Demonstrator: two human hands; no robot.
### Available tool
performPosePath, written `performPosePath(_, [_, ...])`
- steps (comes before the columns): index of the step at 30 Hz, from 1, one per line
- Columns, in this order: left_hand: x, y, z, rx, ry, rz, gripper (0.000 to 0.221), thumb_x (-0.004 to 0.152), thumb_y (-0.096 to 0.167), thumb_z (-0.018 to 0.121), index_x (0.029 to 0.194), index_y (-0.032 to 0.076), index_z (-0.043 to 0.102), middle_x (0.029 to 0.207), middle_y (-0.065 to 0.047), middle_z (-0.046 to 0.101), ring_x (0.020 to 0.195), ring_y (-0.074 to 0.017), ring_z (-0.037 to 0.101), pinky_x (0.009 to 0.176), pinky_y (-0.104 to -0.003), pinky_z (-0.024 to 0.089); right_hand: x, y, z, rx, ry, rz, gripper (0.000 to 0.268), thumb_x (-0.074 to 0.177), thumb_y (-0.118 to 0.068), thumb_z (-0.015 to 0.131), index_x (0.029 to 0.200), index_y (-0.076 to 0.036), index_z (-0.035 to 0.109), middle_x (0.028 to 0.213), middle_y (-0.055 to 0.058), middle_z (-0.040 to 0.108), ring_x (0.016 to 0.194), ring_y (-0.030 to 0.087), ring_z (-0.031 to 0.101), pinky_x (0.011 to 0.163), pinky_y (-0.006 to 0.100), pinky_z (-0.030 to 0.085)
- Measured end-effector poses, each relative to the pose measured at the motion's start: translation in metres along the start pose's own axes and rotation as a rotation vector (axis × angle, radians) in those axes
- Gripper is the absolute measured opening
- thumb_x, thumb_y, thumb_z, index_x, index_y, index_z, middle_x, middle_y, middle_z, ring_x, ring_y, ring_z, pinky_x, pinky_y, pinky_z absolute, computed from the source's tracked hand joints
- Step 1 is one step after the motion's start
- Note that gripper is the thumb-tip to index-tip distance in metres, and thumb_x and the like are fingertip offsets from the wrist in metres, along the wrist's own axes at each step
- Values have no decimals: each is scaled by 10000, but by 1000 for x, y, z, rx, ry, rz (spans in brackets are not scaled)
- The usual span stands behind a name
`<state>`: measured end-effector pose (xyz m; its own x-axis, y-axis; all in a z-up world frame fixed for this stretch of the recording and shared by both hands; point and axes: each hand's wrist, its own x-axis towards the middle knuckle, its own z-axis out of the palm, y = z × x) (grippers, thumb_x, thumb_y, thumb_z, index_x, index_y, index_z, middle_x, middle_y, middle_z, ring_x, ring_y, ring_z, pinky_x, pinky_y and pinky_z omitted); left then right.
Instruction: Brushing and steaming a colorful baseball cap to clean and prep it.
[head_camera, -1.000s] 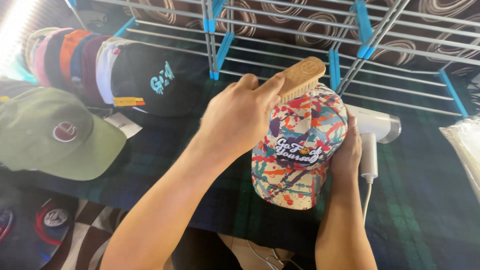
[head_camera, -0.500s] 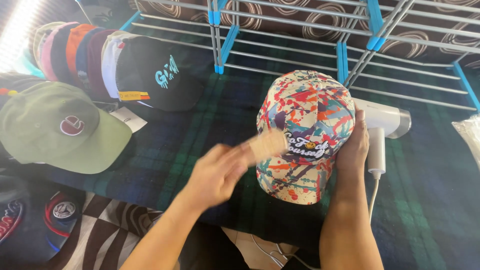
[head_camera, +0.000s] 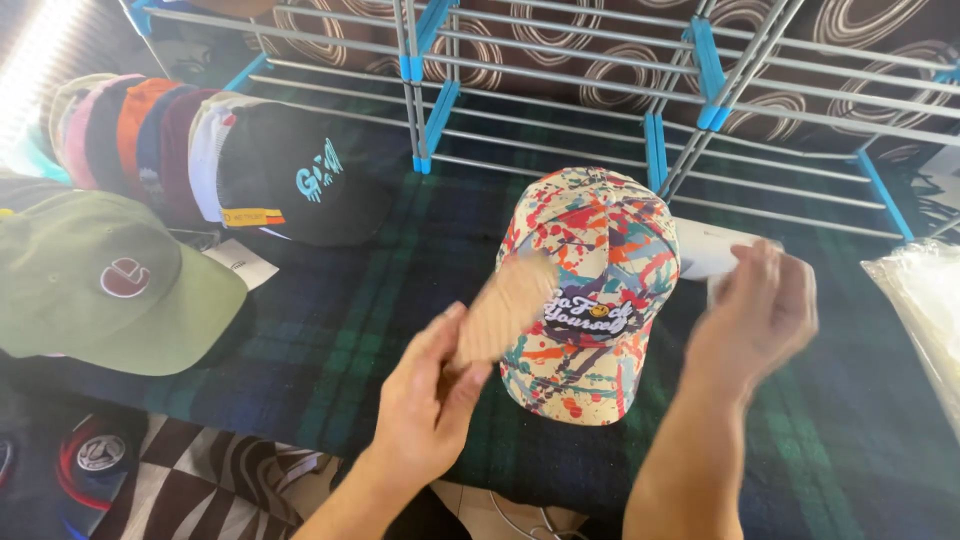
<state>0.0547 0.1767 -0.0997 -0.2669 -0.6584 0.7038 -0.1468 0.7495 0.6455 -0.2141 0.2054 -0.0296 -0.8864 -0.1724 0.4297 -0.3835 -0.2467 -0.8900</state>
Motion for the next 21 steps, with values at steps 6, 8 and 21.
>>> performPosePath(6, [24,51,52,-125,181,38,435,1008,243,645,1389,69,524,1348,-67,619,983,-185,675,878,-314,581,-89,-88,-37,-154,-802,-269,677,845,-281,707,1405,-27,423,1145,109,770,850,145,762,811,280,592])
performPosePath(8, [31,65,67,-209,161,149,472,1028,158,653,1453,61,473,1347,-175,615,1072,-279,668,948,-360,579,-86,-93,-23,12,-738,-97,730,847,-289,692,1448,-22,376,1221,171,727,899,180,742,772,288,584])
performPosePath(21, [-59,23,78,-500,296,-964,707,845,198,723,1487,114,439,1421,-67,531,1228,-167,586,945,-326,565,75,-54,-18,-477,-1067,-867,524,1039,-245,611,1543,-121,535,983,49,650,855,201,601,818,302,465])
